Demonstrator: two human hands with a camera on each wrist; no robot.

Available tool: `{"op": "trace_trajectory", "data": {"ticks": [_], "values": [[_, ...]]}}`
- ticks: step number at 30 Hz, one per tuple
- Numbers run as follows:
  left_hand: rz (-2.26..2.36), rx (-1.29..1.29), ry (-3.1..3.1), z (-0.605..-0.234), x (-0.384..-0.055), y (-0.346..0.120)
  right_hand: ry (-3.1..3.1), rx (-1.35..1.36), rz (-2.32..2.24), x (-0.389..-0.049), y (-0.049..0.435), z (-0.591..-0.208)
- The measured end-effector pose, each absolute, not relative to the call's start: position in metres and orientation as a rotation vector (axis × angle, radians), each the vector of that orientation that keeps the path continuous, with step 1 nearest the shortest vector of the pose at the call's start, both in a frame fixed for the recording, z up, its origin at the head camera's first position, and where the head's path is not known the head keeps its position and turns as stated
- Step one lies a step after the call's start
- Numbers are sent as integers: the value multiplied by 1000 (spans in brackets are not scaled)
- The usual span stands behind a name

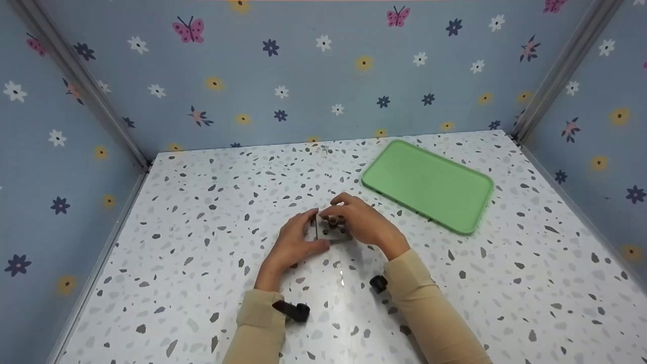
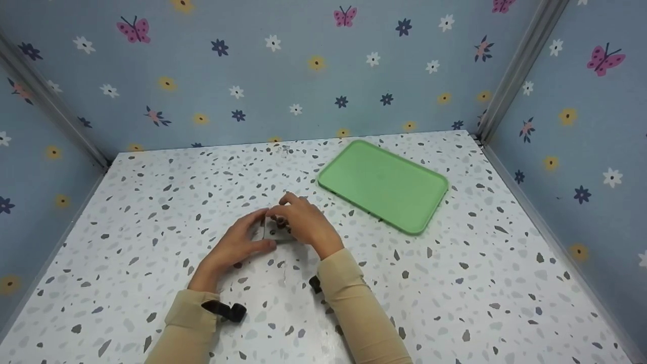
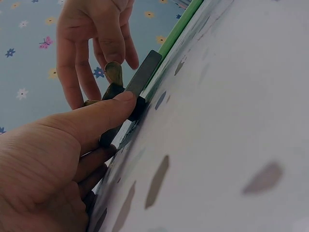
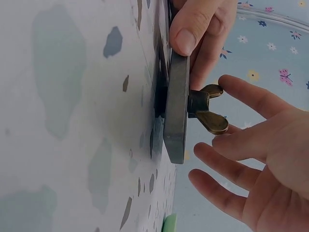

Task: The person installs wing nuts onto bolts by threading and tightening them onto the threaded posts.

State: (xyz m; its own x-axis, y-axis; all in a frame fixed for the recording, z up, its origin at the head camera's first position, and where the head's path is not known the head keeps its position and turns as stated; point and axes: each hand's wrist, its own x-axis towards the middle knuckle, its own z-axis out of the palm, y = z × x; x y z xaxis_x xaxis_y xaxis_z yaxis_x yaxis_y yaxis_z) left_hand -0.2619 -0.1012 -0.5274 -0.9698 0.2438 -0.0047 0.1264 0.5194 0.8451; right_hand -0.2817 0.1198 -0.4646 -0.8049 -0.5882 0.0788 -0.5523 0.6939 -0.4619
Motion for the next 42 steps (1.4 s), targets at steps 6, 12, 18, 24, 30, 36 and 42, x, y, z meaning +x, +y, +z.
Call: {"op": "trace_trajectory", "data": {"ticks": [6, 12, 18, 24, 30, 36, 42], "values": [[1443, 311, 2621, -528, -262, -101, 2827, -952, -722, -282, 121, -465], [1446, 303, 2616, -528, -263, -100, 2837, -961, -705, -283, 123, -465], [1446, 313, 2619, -530, -262, -100, 2854, -991, -727, -282, 125, -467], [1463, 299, 2614, -530, -261, -103, 2867, -992, -735, -283, 123, -468], [1489, 296, 2607, -530, -261, -105, 2871, -932, -735, -284, 122, -468], [1486, 300, 2614, -528, -261, -103, 2882, -865, -749, -285, 122, -467], [1496, 285, 2597, -528, -262, -101, 2905, -822, -756, -285, 123, -467]]}}
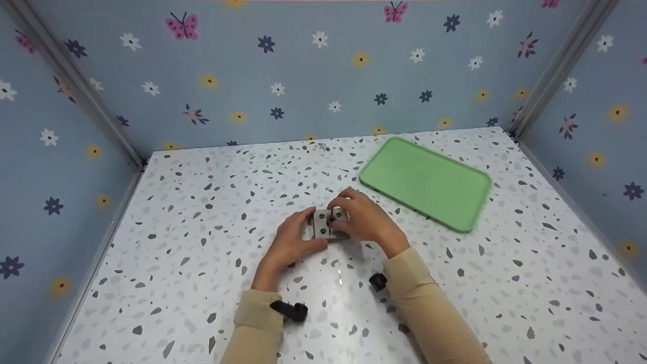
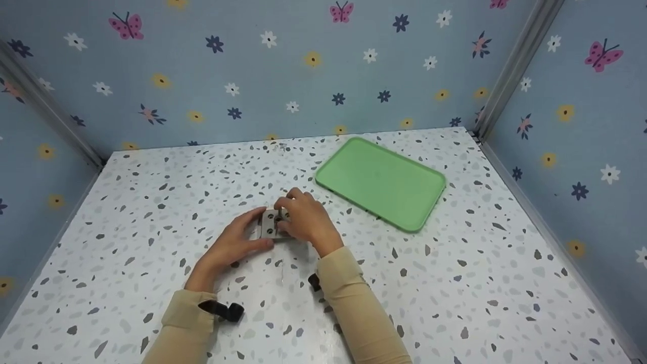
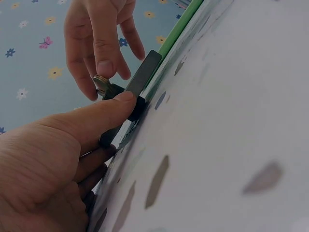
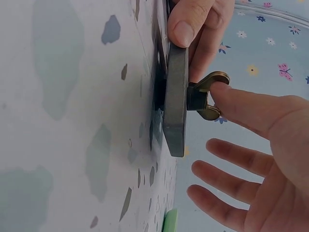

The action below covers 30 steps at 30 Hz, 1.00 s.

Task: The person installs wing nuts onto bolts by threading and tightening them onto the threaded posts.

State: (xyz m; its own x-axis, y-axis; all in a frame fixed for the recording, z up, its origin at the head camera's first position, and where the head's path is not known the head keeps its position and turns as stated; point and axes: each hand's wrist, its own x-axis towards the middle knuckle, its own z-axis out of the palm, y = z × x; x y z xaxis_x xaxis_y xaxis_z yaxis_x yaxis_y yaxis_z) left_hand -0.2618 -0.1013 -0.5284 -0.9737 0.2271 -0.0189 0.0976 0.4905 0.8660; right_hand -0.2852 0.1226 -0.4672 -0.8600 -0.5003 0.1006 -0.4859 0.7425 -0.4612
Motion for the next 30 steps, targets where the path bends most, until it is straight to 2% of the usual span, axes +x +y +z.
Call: {"op": "trace_trajectory", "data": {"ticks": [9, 30], "values": [[1509, 305, 2598, -527, -259, -101, 2961, -882, -797, -284, 122, -471], [1489, 277, 2589, -529, -261, -101, 3060, -652, -703, -280, 111, -471]]}}
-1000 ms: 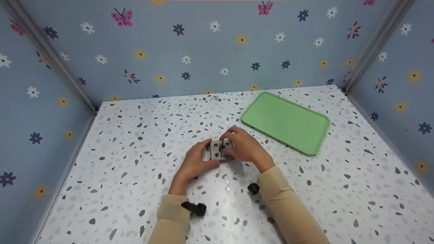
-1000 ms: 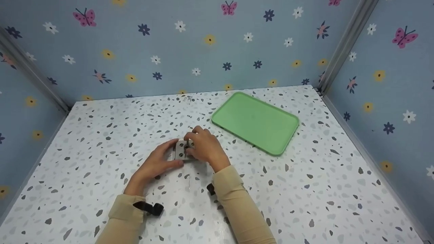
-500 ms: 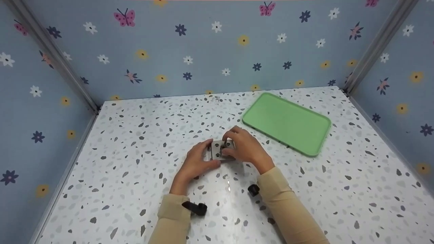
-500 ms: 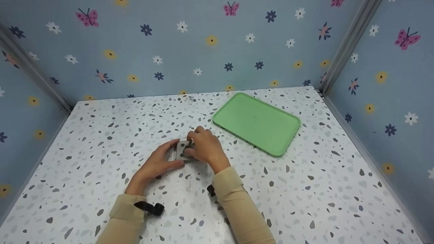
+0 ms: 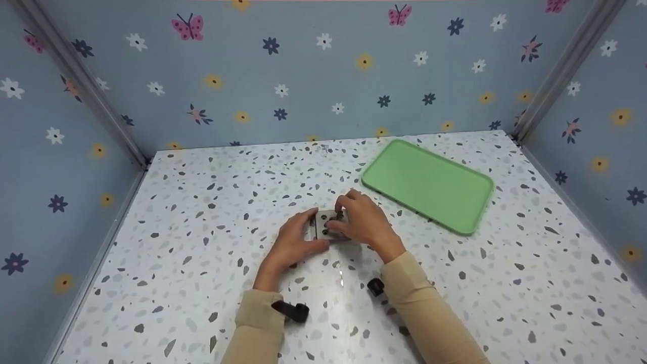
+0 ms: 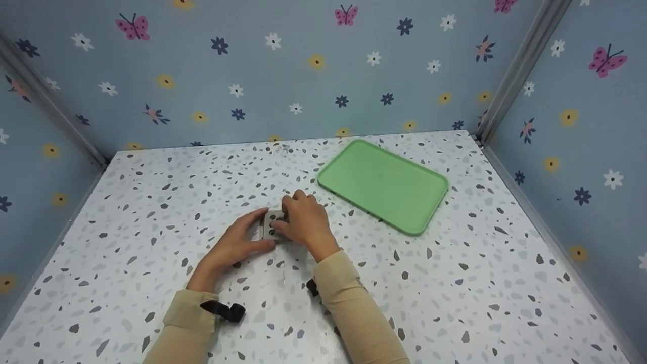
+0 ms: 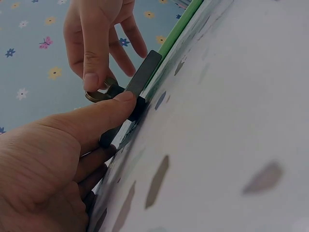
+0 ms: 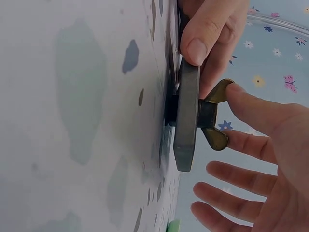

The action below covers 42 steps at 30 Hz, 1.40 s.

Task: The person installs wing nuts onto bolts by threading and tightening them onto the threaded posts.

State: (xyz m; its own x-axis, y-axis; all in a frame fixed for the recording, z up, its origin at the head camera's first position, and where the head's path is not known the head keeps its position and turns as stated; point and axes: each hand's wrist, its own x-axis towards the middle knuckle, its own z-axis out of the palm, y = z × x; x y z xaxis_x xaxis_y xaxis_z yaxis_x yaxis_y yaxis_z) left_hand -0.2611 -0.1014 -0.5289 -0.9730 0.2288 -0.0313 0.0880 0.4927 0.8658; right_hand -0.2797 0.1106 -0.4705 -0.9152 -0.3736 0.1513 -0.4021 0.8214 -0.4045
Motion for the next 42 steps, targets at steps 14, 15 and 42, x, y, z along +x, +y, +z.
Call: {"op": "trace_trajectory", "data": {"ticks": [14, 15, 42], "values": [[1466, 337, 2625, -528, -262, -102, -2914, 524, 607, -278, 103, -475], [1469, 340, 2625, -528, -262, -102, -2913, 520, 607, -277, 103, -476], [1477, 328, 2625, -527, -260, -101, -2915, 564, 662, -281, 108, -472]]}}
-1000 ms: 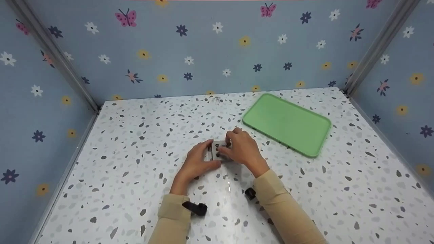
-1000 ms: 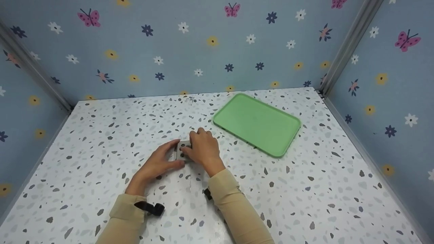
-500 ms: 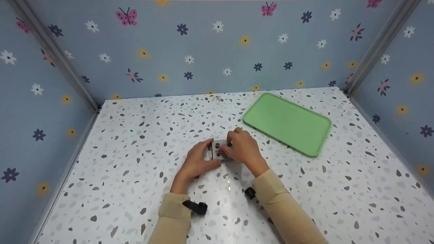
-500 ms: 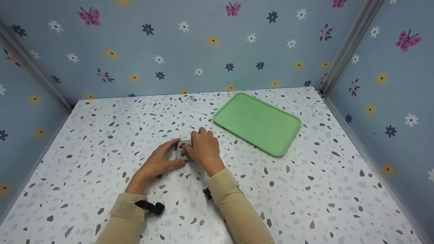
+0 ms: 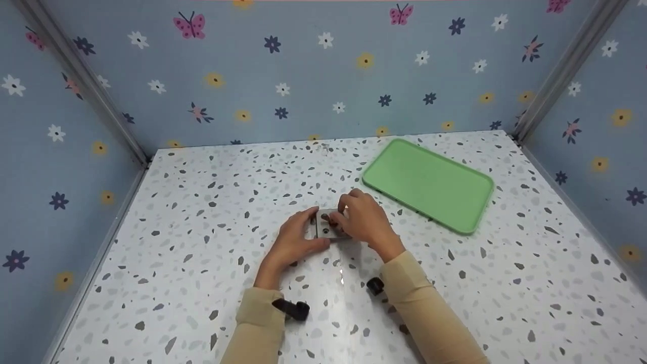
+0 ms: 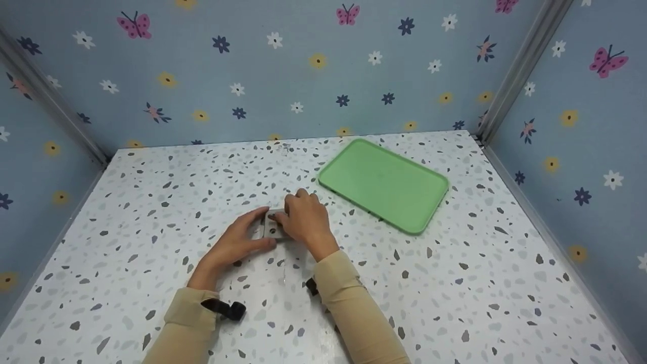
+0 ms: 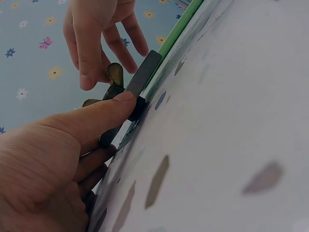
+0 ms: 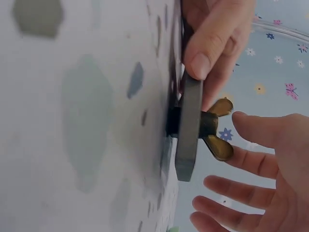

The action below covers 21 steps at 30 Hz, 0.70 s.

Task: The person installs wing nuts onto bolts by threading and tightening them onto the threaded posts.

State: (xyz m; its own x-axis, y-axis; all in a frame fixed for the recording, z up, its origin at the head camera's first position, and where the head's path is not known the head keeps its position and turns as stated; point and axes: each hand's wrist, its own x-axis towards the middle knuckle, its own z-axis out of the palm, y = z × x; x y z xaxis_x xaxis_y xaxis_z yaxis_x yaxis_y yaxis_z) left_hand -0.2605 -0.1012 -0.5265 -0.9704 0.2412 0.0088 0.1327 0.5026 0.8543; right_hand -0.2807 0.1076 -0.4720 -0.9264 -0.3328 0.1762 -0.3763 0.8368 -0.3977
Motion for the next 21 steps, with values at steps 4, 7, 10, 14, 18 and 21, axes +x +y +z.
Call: {"op": "trace_trajectory", "data": {"ticks": [4, 7, 10, 14, 18, 21], "values": [[1496, 309, 2619, -527, -260, -101, -2901, 703, 737, -283, 116, -468], [1498, 299, 2617, -528, -261, -101, -2892, 834, 787, -284, 121, -466], [1483, 293, 2614, -528, -261, -101, -2891, 926, 819, -285, 124, -465], [1462, 297, 2623, -529, -262, -100, -2897, 988, 820, -285, 125, -463], [1455, 303, 2632, -530, -263, -101, -2885, 1033, 823, -285, 125, -462], [1459, 312, 2631, -529, -263, -101, -2882, 1037, 834, -285, 124, -462]]}}
